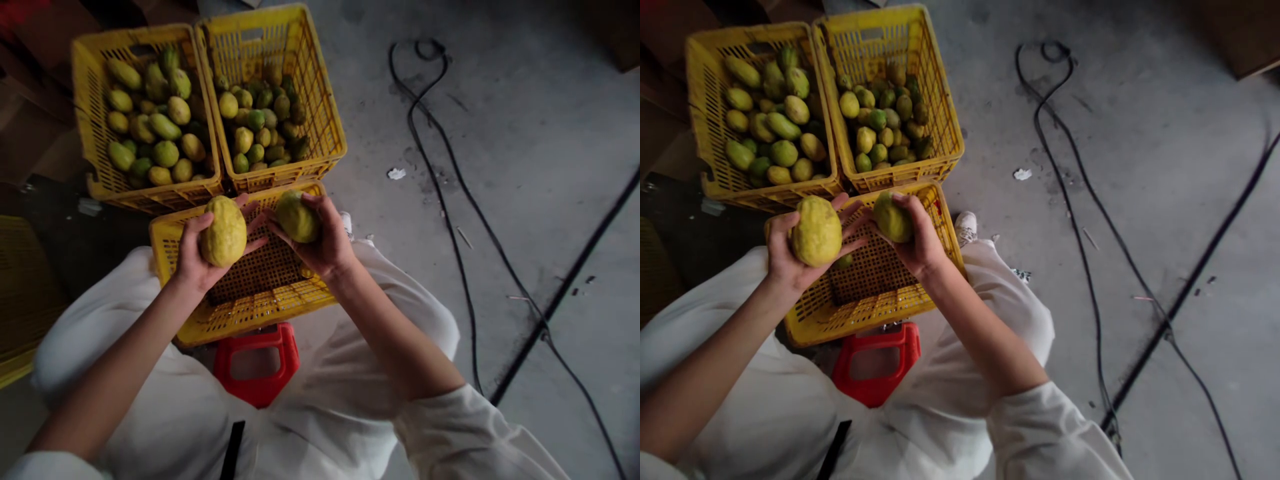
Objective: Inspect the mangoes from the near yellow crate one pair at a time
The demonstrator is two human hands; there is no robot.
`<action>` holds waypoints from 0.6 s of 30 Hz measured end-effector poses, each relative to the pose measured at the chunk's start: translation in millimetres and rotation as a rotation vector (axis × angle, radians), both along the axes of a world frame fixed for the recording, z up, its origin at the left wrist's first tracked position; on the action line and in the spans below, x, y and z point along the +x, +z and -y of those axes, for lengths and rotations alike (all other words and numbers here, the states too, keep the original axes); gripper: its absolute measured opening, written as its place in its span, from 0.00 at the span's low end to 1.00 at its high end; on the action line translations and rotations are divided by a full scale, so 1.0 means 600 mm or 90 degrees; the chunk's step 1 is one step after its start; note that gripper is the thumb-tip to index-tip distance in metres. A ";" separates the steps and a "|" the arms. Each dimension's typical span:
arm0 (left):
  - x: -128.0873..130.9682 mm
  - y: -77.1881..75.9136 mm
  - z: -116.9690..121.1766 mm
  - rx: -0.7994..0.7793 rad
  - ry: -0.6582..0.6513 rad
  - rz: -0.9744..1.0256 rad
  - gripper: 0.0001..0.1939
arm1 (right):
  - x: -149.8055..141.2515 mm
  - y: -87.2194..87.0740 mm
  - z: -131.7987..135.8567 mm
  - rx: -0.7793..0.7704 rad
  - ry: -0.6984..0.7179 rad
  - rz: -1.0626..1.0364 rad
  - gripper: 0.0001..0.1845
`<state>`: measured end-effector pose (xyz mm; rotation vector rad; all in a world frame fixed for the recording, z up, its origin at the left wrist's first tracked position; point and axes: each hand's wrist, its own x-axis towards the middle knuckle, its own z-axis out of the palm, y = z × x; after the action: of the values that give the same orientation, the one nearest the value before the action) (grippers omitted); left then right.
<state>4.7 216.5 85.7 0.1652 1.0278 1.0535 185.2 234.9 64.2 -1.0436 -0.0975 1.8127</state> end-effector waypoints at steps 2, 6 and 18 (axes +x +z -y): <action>-0.005 -0.001 0.001 0.020 0.003 0.025 0.24 | 0.002 -0.004 -0.002 -0.027 -0.012 0.022 0.07; -0.010 0.004 0.000 -0.017 0.047 0.058 0.21 | 0.003 -0.001 -0.004 -0.014 -0.027 0.050 0.11; 0.011 0.015 -0.008 -0.128 0.178 -0.011 0.16 | 0.000 0.015 -0.005 0.016 -0.009 0.108 0.04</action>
<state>11.1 221.4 94.9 -0.1370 1.1882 1.1932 185.1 237.8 73.3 -1.1763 -0.2140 1.7041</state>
